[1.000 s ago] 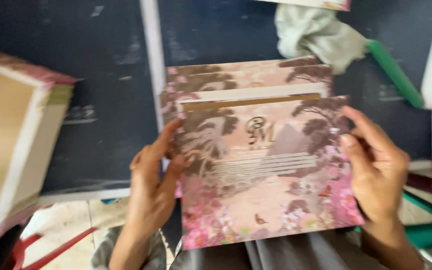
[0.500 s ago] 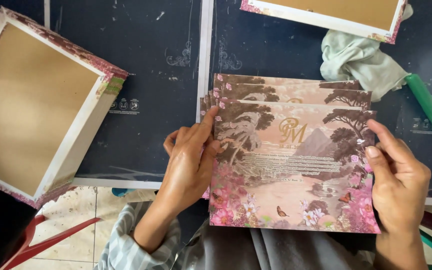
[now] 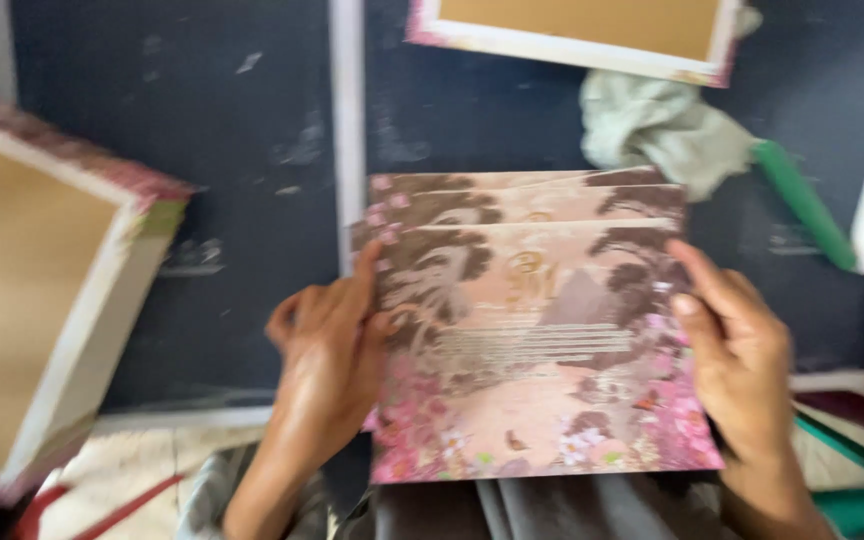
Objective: Applying glue to the edges of cardboard boards and assembling them with decorative paper covers.
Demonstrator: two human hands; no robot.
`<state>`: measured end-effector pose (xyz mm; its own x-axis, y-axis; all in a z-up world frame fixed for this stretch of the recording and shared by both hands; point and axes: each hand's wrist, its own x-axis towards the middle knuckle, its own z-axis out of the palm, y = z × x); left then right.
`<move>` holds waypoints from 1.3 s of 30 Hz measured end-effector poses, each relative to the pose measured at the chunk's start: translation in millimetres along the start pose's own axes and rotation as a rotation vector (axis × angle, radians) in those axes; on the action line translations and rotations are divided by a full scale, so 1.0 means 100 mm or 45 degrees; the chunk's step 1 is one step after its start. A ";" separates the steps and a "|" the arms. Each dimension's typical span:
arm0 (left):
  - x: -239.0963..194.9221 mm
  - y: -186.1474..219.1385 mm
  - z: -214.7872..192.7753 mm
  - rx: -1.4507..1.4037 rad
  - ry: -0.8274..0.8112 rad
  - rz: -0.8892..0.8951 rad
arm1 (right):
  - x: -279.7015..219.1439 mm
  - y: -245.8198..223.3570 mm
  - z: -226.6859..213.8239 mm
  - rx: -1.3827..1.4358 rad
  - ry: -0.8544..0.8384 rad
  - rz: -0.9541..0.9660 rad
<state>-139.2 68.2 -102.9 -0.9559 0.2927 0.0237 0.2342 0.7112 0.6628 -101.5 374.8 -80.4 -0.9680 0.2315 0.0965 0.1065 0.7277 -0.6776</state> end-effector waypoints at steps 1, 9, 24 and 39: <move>0.00 -0.02 0.02 0.104 0.056 0.008 | 0.03 0.06 0.00 0.019 -0.031 -0.065; 0.04 0.05 0.06 0.319 -0.042 -0.141 | 0.07 0.20 -0.05 0.154 -0.066 -0.137; 0.02 0.00 0.14 0.389 0.013 -0.178 | 0.12 0.24 -0.05 0.159 -0.111 -0.169; -0.36 -0.09 -0.03 0.281 0.410 0.214 | -0.10 0.42 -0.18 -0.182 -0.274 -0.444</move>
<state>-107.6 49.4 -107.0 -0.8997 0.2265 0.3732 0.3901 0.8009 0.4542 -83.2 414.4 -97.0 -0.9754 -0.1728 0.1372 -0.2194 0.8239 -0.5225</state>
